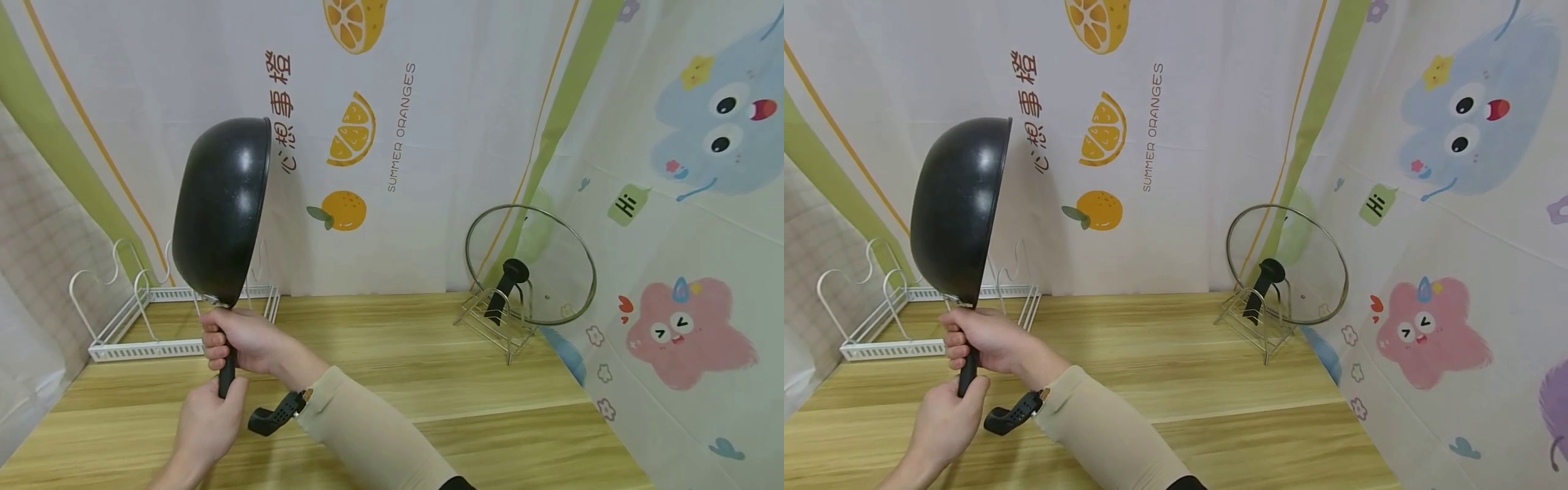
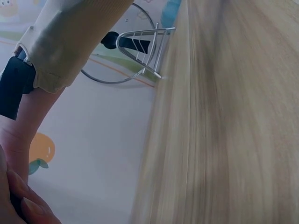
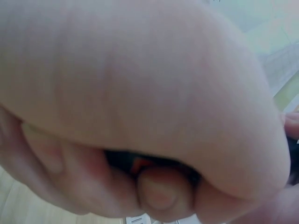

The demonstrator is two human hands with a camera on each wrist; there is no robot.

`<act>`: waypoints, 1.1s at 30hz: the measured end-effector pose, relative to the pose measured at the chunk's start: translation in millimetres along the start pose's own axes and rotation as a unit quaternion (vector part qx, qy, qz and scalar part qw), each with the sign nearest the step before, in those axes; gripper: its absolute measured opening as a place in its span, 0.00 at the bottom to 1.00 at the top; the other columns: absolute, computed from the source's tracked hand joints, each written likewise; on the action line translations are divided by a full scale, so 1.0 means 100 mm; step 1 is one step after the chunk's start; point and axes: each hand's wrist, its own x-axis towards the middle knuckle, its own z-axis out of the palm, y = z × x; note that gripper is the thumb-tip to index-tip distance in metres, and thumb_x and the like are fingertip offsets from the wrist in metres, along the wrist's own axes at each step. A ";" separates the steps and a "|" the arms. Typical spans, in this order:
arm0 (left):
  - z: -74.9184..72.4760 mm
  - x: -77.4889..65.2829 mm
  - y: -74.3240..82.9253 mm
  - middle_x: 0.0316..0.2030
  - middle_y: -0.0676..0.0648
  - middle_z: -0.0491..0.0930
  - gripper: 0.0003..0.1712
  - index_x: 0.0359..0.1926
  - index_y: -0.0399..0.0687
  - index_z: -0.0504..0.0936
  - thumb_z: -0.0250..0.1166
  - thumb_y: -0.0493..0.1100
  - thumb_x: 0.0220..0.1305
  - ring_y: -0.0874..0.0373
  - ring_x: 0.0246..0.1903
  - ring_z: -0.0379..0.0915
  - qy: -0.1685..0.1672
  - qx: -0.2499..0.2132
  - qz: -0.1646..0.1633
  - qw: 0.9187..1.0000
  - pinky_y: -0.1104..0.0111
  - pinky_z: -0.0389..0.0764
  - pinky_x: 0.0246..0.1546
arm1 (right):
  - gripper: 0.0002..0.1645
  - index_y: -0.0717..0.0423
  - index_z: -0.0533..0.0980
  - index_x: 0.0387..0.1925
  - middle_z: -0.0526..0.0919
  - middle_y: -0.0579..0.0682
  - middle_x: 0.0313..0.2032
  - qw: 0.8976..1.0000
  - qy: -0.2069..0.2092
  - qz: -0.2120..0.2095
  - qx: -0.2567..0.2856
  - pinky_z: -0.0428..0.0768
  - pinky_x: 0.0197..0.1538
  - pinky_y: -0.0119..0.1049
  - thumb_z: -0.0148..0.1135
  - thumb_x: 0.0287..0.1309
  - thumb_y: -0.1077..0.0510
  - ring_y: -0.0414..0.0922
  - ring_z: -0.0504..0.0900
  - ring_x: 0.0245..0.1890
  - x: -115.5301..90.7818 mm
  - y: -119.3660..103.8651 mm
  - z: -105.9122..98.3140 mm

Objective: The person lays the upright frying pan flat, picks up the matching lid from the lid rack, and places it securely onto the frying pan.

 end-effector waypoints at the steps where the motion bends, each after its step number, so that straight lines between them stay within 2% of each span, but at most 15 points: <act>1: 0.00 0.00 0.00 0.10 0.56 0.63 0.27 0.15 0.48 0.66 0.55 0.44 0.77 0.59 0.11 0.57 -0.001 0.000 0.000 1.000 0.67 0.62 0.15 | 0.29 0.46 0.58 0.21 0.57 0.40 0.17 1.000 0.001 0.000 0.000 0.60 0.25 0.33 0.48 0.86 0.53 0.39 0.56 0.17 0.00 -0.01 0.00; 16: -0.01 0.00 0.03 0.10 0.57 0.62 0.28 0.16 0.48 0.67 0.54 0.45 0.79 0.61 0.10 0.56 -0.019 -0.006 -0.016 1.000 0.69 0.61 0.14 | 0.30 0.47 0.58 0.20 0.57 0.41 0.17 1.000 0.003 -0.003 -0.009 0.61 0.24 0.32 0.48 0.86 0.54 0.40 0.56 0.16 -0.07 -0.07 0.05; 25: 0.02 -0.01 0.05 0.09 0.58 0.61 0.27 0.15 0.47 0.67 0.56 0.42 0.77 0.63 0.09 0.55 0.011 -0.013 0.011 1.000 0.69 0.60 0.13 | 0.30 0.47 0.58 0.20 0.57 0.41 0.17 1.000 0.005 -0.009 -0.018 0.60 0.24 0.32 0.47 0.86 0.55 0.40 0.57 0.16 -0.10 -0.10 0.06; 33: 0.02 -0.03 0.08 0.09 0.59 0.60 0.27 0.16 0.46 0.67 0.56 0.42 0.77 0.64 0.09 0.54 0.004 -0.022 0.013 1.000 0.70 0.60 0.12 | 0.30 0.47 0.57 0.20 0.57 0.41 0.17 1.000 0.003 -0.013 -0.025 0.61 0.24 0.32 0.46 0.86 0.55 0.40 0.57 0.16 -0.13 -0.12 0.07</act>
